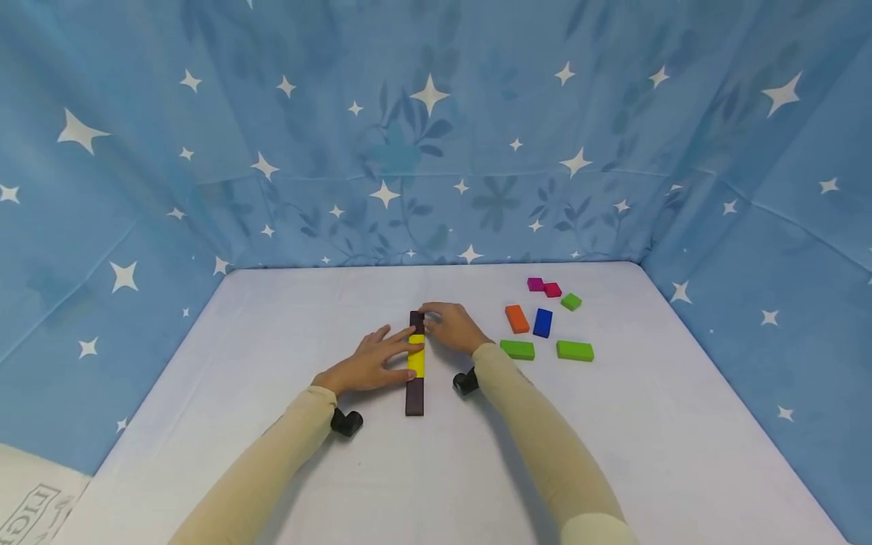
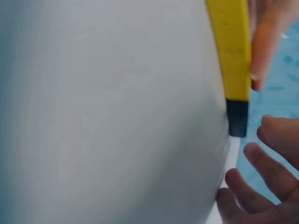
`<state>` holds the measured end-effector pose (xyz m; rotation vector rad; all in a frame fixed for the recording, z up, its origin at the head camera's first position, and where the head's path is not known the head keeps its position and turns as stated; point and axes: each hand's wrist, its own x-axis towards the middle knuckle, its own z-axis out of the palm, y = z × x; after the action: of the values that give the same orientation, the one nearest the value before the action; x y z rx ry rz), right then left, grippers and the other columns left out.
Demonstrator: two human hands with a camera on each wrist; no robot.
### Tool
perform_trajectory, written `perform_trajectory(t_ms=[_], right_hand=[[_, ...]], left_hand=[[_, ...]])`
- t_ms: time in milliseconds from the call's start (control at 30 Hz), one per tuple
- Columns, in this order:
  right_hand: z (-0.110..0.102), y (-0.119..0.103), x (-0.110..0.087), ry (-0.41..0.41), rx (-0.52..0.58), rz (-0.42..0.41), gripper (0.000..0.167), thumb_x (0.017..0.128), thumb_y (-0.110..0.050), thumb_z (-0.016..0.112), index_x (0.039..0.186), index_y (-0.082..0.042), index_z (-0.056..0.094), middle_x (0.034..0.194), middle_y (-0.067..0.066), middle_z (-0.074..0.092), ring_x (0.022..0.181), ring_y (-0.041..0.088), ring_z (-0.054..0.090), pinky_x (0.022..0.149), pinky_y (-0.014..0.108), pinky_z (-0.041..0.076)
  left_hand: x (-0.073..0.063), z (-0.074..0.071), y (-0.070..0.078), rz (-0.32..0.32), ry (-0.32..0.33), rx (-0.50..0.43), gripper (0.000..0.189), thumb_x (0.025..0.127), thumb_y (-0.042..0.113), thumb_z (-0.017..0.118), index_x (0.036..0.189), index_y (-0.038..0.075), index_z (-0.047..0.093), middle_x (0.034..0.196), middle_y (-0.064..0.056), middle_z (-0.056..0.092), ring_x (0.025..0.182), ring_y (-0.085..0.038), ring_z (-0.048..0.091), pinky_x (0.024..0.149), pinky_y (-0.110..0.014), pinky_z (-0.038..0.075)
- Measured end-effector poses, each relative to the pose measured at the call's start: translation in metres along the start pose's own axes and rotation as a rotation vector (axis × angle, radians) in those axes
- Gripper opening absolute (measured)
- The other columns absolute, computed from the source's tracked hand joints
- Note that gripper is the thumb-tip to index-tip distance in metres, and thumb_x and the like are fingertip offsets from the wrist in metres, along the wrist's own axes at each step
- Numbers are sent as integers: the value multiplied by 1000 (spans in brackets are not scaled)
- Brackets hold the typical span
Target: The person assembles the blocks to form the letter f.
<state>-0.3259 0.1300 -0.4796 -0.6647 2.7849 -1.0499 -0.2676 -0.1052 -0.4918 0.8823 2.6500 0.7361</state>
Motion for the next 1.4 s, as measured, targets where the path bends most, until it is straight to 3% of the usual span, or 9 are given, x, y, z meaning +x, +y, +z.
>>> perform_trajectory(t_ms=[300,533,700,867,1100,1400], right_hand=[[-37,13,-34,73,44,152,37,110,-16,61,146,-6,66,153,16,59,148,41,45,121,63,34],[-69,31,-68,138,36,78,33,107,-7,64,138,4,69,138,22,67,128,42,59,110,60,48],[-82,44,-92,155,-1,69,31,103,-4,68,131,8,71,129,24,70,114,40,65,103,59,53],[-91,54,-112,148,-29,81,31,101,-3,71,129,9,71,119,22,73,113,42,65,102,60,53],[-93,62,-125,75,19,178,35,103,-9,71,135,6,70,131,22,70,126,44,60,109,62,49],[-90,71,-135,55,-17,185,38,98,-8,76,134,5,71,128,22,68,114,39,63,102,58,55]], left_hand=[[-4,0,4,4,1,-21,61,105,52,64,160,26,55,178,3,20,162,-45,2,128,-64,0],[-5,-4,4,17,4,-25,62,106,51,64,161,24,53,178,2,19,163,-44,0,128,-63,-3],[-5,-3,4,29,0,-24,62,105,49,64,161,23,54,178,0,21,162,-46,1,128,-64,-2],[-4,-2,5,31,1,-12,61,106,48,65,160,22,54,178,-2,22,162,-48,2,128,-65,-1],[-4,-1,4,35,9,24,60,107,47,64,161,23,53,177,-2,23,161,-49,4,128,-66,2],[-6,-4,8,60,6,23,60,108,45,63,161,19,53,176,-3,26,160,-52,6,127,-68,3]])
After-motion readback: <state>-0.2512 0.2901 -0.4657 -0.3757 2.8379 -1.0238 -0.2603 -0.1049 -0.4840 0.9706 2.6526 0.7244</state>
